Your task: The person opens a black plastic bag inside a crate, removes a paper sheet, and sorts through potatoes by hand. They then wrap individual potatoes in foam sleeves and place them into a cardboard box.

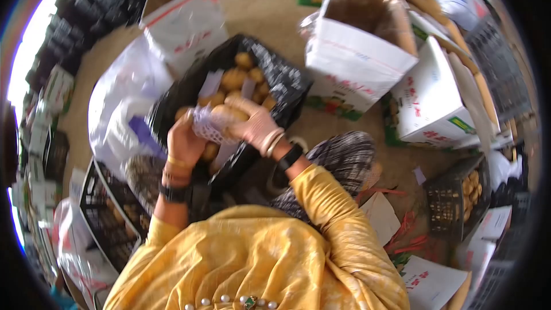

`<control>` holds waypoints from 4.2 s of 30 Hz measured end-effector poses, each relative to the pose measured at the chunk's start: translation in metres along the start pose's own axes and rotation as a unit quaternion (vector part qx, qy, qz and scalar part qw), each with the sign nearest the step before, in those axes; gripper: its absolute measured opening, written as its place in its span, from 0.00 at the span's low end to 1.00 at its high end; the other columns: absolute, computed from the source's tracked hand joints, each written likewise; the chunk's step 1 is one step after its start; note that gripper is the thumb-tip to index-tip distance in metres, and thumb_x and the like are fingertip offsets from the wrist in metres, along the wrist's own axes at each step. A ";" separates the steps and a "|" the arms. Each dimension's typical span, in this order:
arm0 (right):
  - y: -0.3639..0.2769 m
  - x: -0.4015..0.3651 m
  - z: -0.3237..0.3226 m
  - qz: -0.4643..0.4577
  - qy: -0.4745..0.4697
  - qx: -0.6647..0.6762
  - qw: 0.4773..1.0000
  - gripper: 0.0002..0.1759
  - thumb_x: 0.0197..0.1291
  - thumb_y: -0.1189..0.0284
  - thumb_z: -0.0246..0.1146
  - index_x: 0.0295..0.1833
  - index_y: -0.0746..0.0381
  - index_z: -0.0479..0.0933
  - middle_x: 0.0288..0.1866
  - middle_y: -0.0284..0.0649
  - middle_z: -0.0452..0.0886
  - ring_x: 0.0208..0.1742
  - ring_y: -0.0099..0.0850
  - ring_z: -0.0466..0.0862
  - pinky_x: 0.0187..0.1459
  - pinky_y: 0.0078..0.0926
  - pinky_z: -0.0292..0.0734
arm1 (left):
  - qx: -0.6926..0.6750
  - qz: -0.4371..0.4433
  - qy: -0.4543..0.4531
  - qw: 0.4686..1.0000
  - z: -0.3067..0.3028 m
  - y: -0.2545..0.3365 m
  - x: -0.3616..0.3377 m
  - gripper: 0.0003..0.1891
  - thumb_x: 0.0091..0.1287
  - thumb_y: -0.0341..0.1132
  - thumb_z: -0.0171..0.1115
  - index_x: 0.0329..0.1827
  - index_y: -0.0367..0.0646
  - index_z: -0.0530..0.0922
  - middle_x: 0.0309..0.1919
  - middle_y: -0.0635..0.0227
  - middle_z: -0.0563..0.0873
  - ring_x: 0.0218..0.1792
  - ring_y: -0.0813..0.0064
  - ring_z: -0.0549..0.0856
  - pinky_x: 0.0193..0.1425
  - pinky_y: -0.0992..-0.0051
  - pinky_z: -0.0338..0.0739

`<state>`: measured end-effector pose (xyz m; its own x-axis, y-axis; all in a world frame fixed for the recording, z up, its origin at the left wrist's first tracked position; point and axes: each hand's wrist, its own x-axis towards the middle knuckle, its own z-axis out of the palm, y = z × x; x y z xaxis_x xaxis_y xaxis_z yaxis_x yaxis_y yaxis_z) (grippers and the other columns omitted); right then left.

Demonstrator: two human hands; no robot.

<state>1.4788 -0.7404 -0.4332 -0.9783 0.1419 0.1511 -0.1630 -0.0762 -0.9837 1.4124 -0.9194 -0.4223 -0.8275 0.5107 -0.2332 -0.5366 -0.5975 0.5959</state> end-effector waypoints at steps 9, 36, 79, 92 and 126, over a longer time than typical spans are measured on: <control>0.003 0.002 0.011 0.159 -0.155 0.377 0.899 0.47 0.40 0.79 0.73 0.69 0.64 0.60 0.59 0.40 0.74 0.60 0.30 0.75 0.63 0.30 0.68 | -0.044 -0.015 -0.074 0.996 -0.079 -0.081 0.061 0.10 0.66 0.37 0.54 0.40 0.40 0.79 0.35 0.65 0.85 0.37 0.68 0.84 0.46 0.68 0.79; 0.182 0.272 -0.006 0.053 -0.112 -0.654 0.746 0.27 0.45 0.64 0.68 0.55 0.55 0.76 0.51 0.44 0.79 0.53 0.38 0.80 0.49 0.40 0.73 | 0.872 0.156 0.052 0.460 -0.168 -0.018 0.254 0.08 0.56 0.24 0.55 0.38 0.44 0.74 0.36 0.54 0.82 0.37 0.56 0.82 0.37 0.62 0.80; -0.217 -0.029 -0.088 -0.292 0.037 -0.359 0.886 0.45 0.28 0.69 0.78 0.58 0.60 0.64 0.50 0.49 0.71 0.54 0.49 0.74 0.56 0.37 0.70 | 0.062 0.109 -0.142 0.982 0.199 -0.004 0.023 0.27 0.69 0.55 0.47 0.57 0.40 0.72 0.54 0.60 0.79 0.56 0.61 0.78 0.60 0.60 0.74; -0.113 -0.023 -0.029 -0.118 0.118 0.086 0.982 0.51 0.39 0.77 0.77 0.72 0.57 0.59 0.65 0.39 0.67 0.66 0.30 0.66 0.67 0.26 0.60 | 0.377 0.306 -0.093 0.869 0.109 -0.023 0.017 0.32 0.74 0.55 0.37 0.67 0.34 0.63 0.61 0.55 0.74 0.61 0.64 0.73 0.68 0.66 0.63; 0.041 0.031 0.041 0.010 0.017 0.115 0.993 0.55 0.36 0.69 0.81 0.70 0.62 0.57 0.63 0.38 0.67 0.63 0.28 0.68 0.64 0.28 0.67 | 0.579 0.280 0.149 0.751 -0.027 -0.016 0.029 0.14 0.52 0.26 0.65 0.44 0.39 0.81 0.33 0.67 0.81 0.32 0.74 0.80 0.39 0.78 0.76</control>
<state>1.4367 -0.7799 -0.4644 -0.9772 0.1718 0.1249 -0.1730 -0.3029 -0.9372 1.3929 -0.9122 -0.4597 -0.9626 0.1157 0.2451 0.2706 0.3603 0.8927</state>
